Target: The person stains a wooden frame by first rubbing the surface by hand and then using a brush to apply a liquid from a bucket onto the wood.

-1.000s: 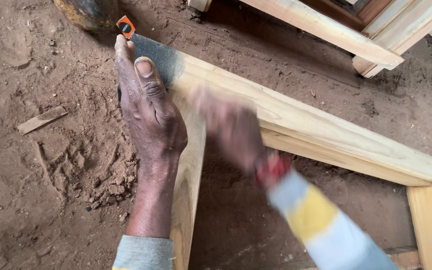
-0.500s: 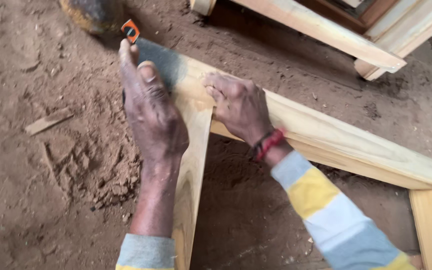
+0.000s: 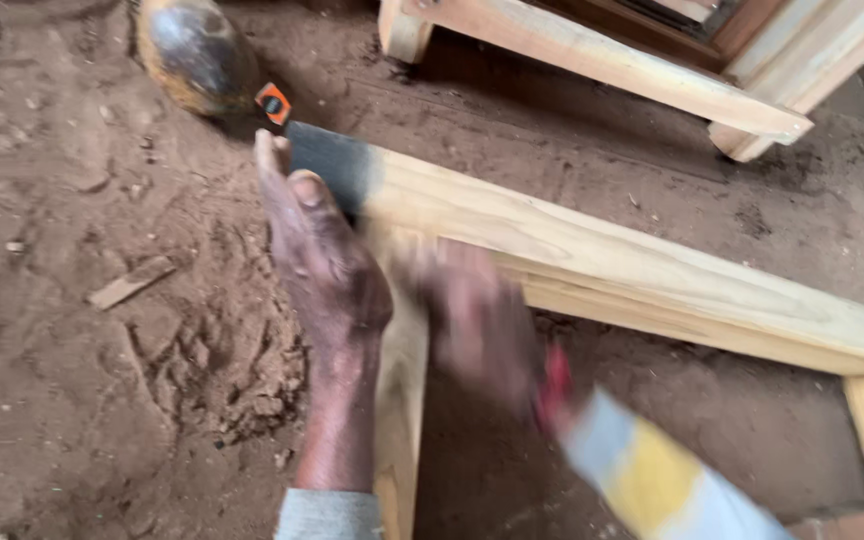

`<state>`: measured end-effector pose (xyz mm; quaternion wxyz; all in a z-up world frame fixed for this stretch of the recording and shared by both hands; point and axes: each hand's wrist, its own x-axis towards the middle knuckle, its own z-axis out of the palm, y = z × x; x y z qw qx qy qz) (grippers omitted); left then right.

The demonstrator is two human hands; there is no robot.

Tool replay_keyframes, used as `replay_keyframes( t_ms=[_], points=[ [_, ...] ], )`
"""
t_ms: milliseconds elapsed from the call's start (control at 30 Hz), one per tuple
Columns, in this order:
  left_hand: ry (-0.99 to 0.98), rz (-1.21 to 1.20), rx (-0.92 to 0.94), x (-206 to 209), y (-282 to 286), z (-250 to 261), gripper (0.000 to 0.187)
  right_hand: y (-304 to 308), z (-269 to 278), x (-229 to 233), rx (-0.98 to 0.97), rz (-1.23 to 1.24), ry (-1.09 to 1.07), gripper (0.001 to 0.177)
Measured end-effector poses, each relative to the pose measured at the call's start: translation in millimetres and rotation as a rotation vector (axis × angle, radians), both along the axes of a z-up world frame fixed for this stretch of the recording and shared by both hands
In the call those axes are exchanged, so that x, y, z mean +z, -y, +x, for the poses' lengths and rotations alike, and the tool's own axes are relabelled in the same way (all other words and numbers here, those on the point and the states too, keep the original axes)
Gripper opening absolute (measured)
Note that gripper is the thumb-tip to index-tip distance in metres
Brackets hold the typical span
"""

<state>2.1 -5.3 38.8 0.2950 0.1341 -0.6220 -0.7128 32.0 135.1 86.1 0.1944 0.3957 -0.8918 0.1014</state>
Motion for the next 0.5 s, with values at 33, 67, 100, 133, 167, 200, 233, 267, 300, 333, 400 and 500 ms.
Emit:
replay_keyframes(
  t_ms=[33,67,100,133,167,200,233,267,300,333,400,500],
  points=[
    [0.02,0.029,-0.025,1,-1,-1,0.1,-1,-8,-1,-0.041,0.044,0.025,0.032],
    [0.052,0.055,-0.04,1,2,3,0.101,-2,-20,-4,-0.072,0.085,0.063,0.035],
    [0.025,0.028,0.003,0,5,5,0.098,-3,-35,-8,-0.102,0.127,0.1,0.038],
    [-0.012,0.006,0.011,2,2,7,0.096,-10,-44,-7,-0.165,0.173,0.129,0.042],
    [-0.05,-0.016,0.018,4,-1,9,0.094,-17,-50,-6,-0.227,0.219,0.158,0.046],
    [-0.038,-0.008,0.01,6,-2,9,0.094,-20,-53,-3,-0.284,0.267,0.183,0.049],
    [-0.026,-0.001,0.002,7,-2,9,0.094,-19,-52,-3,-0.419,0.325,0.257,0.038],
    [-0.014,0.006,-0.002,7,-1,8,0.094,-13,-53,-4,-0.55,0.382,0.332,0.033],
    [-0.026,-0.006,0.002,7,-1,7,0.093,-6,-53,-3,-0.681,0.438,0.406,0.036],
    [-0.037,-0.015,0.012,6,-1,5,0.093,-2,-26,-6,-0.379,0.231,0.187,0.029],
    [-0.042,-0.016,0.024,4,0,1,0.092,3,5,-2,0.0,0.04,-0.028,0.042],
    [-0.017,-0.007,0.024,2,3,2,0.093,-11,-3,5,0.026,0.086,0.0,0.047]
  ],
)
